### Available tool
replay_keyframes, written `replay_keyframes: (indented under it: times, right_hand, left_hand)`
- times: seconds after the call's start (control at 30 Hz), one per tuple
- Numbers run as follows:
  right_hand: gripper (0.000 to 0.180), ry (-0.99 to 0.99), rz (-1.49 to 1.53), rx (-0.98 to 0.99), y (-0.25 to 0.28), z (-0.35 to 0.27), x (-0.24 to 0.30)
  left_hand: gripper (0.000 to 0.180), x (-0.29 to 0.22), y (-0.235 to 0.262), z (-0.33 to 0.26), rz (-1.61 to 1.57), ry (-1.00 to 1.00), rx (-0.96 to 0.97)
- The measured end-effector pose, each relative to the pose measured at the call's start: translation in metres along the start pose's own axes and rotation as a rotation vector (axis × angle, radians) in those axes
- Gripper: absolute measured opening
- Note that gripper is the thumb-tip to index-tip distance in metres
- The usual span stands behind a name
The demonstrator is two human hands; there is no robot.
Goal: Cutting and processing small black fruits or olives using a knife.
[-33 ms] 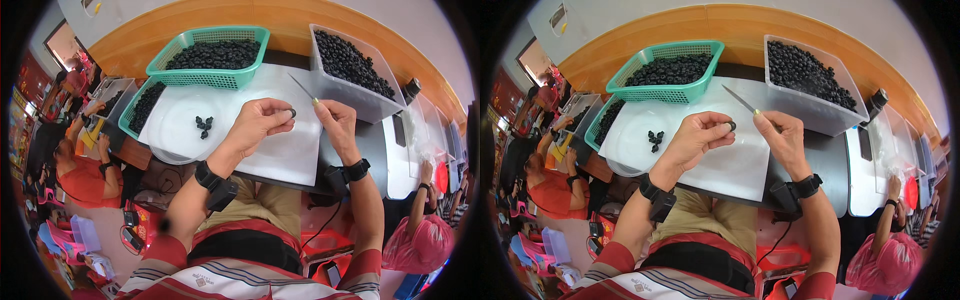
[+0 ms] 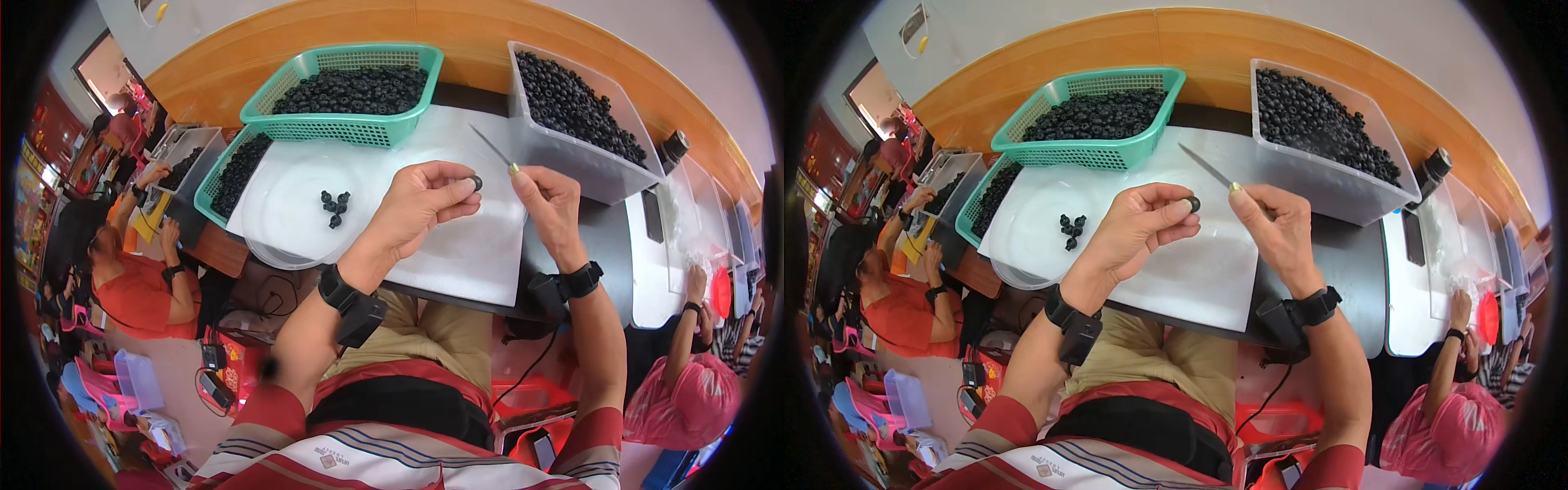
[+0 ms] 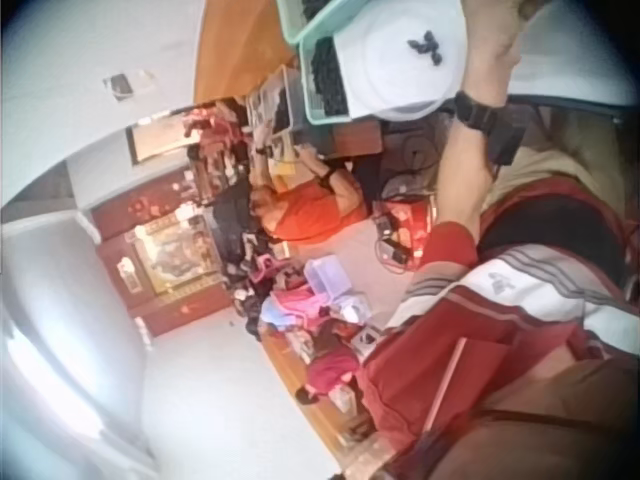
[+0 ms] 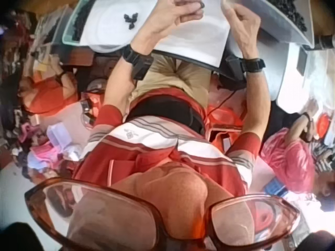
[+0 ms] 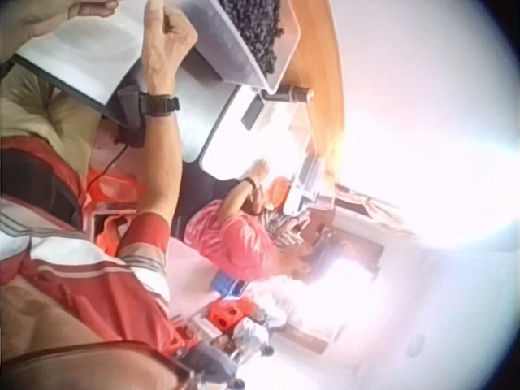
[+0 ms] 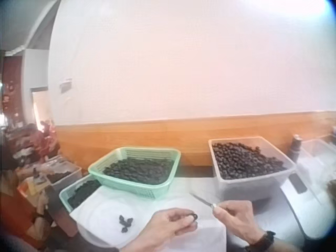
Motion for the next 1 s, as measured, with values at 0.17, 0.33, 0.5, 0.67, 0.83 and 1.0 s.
replay_keyframes:
  times: [0.17,0.33,0.5,0.67,0.83,1.0]
  right_hand:
    - [0.032,-0.016,-0.005,0.048,-0.008,-0.013,-0.004]
    - [0.03,0.083,-0.036,0.079,-0.012,-0.013,0.003]
    - [0.029,0.168,-0.06,0.079,-0.009,-0.01,0.001]
    - [0.029,0.269,-0.078,0.073,-0.004,-0.009,0.002]
    - [0.029,0.271,-0.052,0.051,-0.002,-0.008,0.002]
    - [0.027,0.269,-0.082,0.069,-0.001,-0.007,0.001]
  left_hand:
    - [0.022,0.003,0.008,-0.001,-0.275,0.088,-0.035]
    - [0.02,0.011,0.008,0.008,-0.456,0.142,0.058]
    - [0.024,0.013,0.002,0.008,-0.477,0.148,0.058]
    - [0.027,0.017,-0.003,0.007,-0.475,0.155,0.057]
    - [0.027,0.019,-0.005,0.007,-0.482,0.136,0.062]
    - [0.023,0.018,-0.004,0.006,-0.476,0.108,0.091]
Point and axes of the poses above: each hand's wrist, its own z-axis towards the middle knuckle, its own y-axis out of the back of the hand, x = y × z, the point moved 3 cm from there along z, towards the middle knuckle, and after that the axes turned 15 degrees about -x, right-handed, at the moved point
